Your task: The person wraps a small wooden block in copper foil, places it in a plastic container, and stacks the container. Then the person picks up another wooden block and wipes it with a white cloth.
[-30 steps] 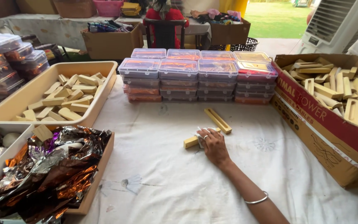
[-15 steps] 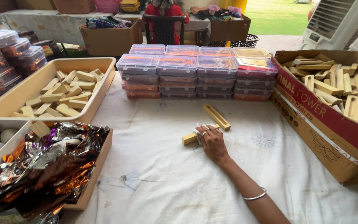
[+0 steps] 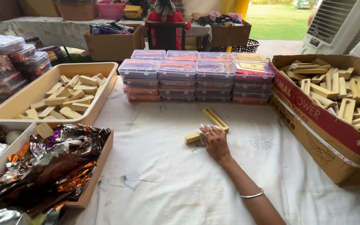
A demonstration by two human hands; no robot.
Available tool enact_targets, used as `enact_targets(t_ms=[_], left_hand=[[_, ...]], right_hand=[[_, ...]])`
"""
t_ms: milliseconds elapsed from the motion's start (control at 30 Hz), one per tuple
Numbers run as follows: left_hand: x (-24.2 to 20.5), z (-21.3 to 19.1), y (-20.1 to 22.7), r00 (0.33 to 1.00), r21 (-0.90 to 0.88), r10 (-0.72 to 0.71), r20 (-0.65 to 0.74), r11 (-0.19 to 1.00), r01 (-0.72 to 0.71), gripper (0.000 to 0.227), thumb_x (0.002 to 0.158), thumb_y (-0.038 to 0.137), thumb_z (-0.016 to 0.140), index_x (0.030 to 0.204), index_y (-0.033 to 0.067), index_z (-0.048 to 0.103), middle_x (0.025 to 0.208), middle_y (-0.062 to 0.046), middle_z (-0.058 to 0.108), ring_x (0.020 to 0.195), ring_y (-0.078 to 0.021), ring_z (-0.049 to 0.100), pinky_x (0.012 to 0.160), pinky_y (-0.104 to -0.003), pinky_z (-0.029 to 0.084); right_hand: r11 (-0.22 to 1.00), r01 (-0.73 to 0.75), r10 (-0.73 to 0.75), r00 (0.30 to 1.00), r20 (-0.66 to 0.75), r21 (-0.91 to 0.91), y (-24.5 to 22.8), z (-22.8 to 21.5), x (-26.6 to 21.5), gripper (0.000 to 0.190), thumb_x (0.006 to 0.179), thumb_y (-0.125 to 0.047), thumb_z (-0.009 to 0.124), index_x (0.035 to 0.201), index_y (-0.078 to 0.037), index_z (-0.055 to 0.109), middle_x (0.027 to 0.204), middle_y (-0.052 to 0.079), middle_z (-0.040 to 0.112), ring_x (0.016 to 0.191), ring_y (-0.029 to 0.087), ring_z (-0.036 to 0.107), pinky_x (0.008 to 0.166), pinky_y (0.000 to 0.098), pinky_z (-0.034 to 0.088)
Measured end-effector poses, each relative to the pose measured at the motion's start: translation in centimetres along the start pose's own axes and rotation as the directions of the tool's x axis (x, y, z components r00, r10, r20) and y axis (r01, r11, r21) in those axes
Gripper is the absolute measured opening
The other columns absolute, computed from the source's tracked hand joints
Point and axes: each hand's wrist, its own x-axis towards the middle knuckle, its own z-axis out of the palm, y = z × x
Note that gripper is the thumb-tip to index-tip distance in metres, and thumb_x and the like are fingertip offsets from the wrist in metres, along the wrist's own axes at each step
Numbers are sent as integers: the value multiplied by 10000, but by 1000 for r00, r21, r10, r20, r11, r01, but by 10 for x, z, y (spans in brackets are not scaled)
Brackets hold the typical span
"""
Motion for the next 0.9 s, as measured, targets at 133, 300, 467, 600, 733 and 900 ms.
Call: enact_targets(t_ms=[133,300,467,600,733,900], left_hand=[[38,-6,-46,1000,-58,-19,16,998,20,366,861,243,730,1199,109,686,1134,-71,762,971,-207,743,806,-341,625],[164,57,-173,997,325,-58,-51,943,71,659,856,376,806,1326,-16,562,1465,-252,464,1346,-379,445,1087,-467,410],[204,114,-230,986,284,-141,-86,945,160,618,769,334,849,1249,17,623,1440,-237,483,1333,-385,452,1095,-438,410],[211,142,-263,972,130,-180,-148,971,200,294,824,157,720,1112,104,745,1228,-78,744,1160,-273,684,1072,-398,532],[202,117,-232,959,114,-126,-254,981,159,300,852,120,720,1144,54,702,1192,-112,708,1051,-300,684,936,-430,554],[203,115,-244,937,-39,-234,-260,972,232,202,924,110,685,1117,48,677,1063,-119,761,868,-239,776,739,-356,650]], right_hand=[[1000,13,-13,1000,-28,-20,1,7,-2,355,992,-194,600,1339,-117,606,1355,100,641,1302,287,541,1127,466,355],[963,50,-29,996,-83,264,-21,-10,0,418,931,-135,643,1319,-8,551,1308,169,641,1248,328,561,1079,479,405],[908,13,4,999,-38,419,-26,1,1,338,933,-73,641,1261,-26,579,1239,164,658,1200,346,608,1058,473,486],[935,193,-178,981,-77,298,-34,10,5,333,926,-21,623,1257,-57,614,1260,148,696,1250,351,603,1133,527,402],[913,326,-314,946,-86,244,-7,26,14,453,905,95,487,1306,-80,607,1318,125,703,1275,311,622,1168,475,438],[991,29,-27,1000,-15,131,26,16,17,313,956,-33,586,1267,-61,606,1216,136,711,1176,304,660,1142,466,440]])
